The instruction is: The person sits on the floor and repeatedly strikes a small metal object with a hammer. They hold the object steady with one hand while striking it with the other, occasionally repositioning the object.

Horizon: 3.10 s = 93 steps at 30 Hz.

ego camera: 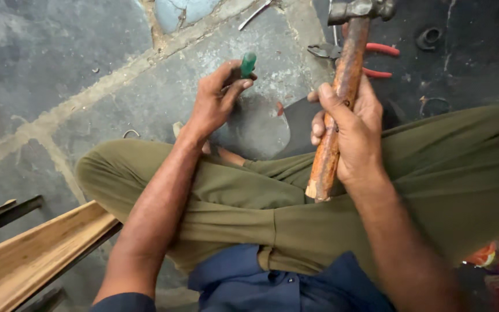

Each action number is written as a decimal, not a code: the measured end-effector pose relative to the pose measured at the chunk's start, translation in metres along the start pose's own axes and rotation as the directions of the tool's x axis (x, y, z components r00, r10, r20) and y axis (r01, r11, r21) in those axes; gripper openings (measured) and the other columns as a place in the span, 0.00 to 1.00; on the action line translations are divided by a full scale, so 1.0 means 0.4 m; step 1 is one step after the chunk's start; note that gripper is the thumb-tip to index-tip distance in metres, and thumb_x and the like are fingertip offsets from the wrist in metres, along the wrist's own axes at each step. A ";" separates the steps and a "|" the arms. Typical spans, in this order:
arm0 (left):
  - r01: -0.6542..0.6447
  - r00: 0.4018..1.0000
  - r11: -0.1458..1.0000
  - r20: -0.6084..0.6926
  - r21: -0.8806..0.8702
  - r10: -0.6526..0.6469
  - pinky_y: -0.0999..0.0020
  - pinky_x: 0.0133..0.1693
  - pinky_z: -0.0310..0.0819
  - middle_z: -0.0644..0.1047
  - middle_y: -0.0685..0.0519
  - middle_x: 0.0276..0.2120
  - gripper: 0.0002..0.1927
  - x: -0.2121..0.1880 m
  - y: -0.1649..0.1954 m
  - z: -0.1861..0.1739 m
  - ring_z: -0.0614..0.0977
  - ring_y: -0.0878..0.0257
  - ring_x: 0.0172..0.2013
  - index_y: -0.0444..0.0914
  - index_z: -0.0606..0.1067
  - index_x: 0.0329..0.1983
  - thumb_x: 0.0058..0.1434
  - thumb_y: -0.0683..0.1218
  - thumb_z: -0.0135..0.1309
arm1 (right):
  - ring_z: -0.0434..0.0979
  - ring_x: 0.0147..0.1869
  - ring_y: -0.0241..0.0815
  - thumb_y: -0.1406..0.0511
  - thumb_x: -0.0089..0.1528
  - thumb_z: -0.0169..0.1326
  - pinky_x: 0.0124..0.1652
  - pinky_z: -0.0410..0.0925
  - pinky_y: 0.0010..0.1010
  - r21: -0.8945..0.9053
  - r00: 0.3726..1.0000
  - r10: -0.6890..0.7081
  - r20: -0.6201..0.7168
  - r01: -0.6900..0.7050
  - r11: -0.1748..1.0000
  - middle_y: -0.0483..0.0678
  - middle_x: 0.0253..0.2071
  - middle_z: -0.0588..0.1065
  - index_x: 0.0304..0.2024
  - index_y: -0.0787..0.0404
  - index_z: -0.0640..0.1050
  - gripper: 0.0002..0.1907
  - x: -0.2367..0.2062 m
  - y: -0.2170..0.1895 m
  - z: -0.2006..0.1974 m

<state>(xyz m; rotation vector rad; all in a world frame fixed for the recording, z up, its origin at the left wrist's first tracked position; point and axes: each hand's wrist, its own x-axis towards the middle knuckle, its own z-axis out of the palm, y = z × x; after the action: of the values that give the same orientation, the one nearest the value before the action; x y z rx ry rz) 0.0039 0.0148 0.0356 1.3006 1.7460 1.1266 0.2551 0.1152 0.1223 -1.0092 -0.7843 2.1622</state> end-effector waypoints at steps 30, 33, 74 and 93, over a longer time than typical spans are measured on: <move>-0.165 0.986 0.930 0.032 0.329 0.163 0.53 0.44 0.75 0.78 0.38 0.43 0.17 -0.020 -0.079 0.001 0.81 0.39 0.43 0.34 0.69 0.60 0.72 0.44 0.57 | 0.71 0.24 0.30 0.63 0.75 0.51 0.26 0.67 0.25 -0.446 0.950 -0.287 0.122 0.310 0.840 0.50 0.39 0.76 0.75 0.65 0.60 0.29 -0.044 -0.011 0.021; -0.150 0.988 0.932 0.026 0.330 0.150 0.52 0.44 0.75 0.78 0.37 0.43 0.19 -0.023 -0.102 0.008 0.80 0.38 0.43 0.33 0.69 0.60 0.70 0.44 0.58 | 0.78 0.28 0.37 0.62 0.75 0.52 0.30 0.72 0.29 -0.699 0.910 -0.352 0.217 0.397 0.595 0.53 0.38 0.78 0.77 0.63 0.58 0.32 -0.075 -0.019 0.030; -0.112 0.988 0.950 -0.071 0.292 0.138 0.51 0.42 0.74 0.79 0.39 0.40 0.14 -0.035 -0.094 0.021 0.81 0.37 0.42 0.36 0.69 0.56 0.72 0.44 0.57 | 0.82 0.57 0.63 0.64 0.73 0.53 0.50 0.74 0.41 -0.842 0.878 -0.287 0.384 0.460 0.282 0.67 0.59 0.76 0.75 0.64 0.61 0.30 -0.054 0.021 0.063; -0.203 0.977 0.915 0.011 0.348 0.213 0.49 0.44 0.75 0.78 0.37 0.42 0.19 -0.047 -0.082 0.024 0.81 0.37 0.43 0.34 0.70 0.61 0.71 0.46 0.57 | 0.81 0.59 0.64 0.64 0.72 0.55 0.51 0.74 0.43 -0.827 0.833 -0.279 0.477 0.533 0.178 0.66 0.60 0.76 0.75 0.65 0.62 0.31 -0.075 0.006 0.069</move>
<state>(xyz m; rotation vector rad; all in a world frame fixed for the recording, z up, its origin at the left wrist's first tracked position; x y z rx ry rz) 0.0053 -0.0049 0.0019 1.7270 1.9234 0.9775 0.2478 0.0848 0.1486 -0.8450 -2.3452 1.1395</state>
